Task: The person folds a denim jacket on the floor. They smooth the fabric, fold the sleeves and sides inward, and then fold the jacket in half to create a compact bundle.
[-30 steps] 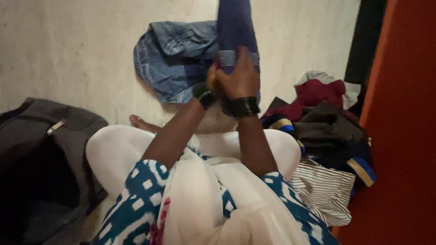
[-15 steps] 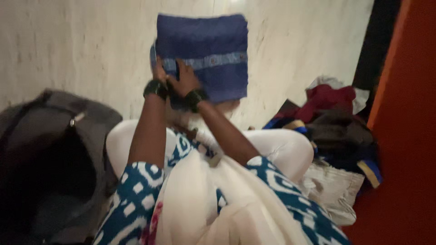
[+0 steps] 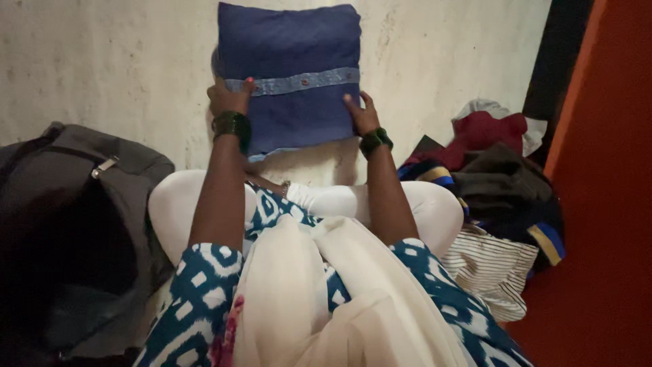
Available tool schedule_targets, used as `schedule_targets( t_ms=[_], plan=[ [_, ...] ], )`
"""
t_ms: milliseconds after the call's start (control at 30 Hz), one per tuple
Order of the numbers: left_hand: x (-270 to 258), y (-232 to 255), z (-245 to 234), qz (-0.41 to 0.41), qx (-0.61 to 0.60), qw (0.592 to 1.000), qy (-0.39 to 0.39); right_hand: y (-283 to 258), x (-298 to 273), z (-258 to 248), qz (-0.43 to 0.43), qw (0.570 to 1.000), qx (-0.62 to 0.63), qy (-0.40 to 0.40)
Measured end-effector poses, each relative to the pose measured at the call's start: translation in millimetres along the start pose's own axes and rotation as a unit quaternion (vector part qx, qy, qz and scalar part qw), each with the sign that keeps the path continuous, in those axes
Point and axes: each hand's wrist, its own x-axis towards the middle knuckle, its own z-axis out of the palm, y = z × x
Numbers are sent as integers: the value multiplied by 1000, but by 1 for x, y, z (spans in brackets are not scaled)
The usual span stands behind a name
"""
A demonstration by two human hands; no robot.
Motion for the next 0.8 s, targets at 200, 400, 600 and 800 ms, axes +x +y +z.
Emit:
schedule_targets(
  t_ms=[200, 400, 600, 800],
  plan=[
    [20, -24, 10, 19, 14, 999, -29, -3, -12, 6, -66, 984, -143, 83],
    [-54, 35, 4, 328, 85, 932, 128, -42, -40, 1, -93, 955, -234, 159],
    [-42, 96, -4, 567, 186, 801, 49, -69, -52, 65, -356, 788, -466, 187],
    [-11, 87, 20, 358, 230, 905, -26, -78, -21, 70, -233, 794, -552, 100]
  ],
)
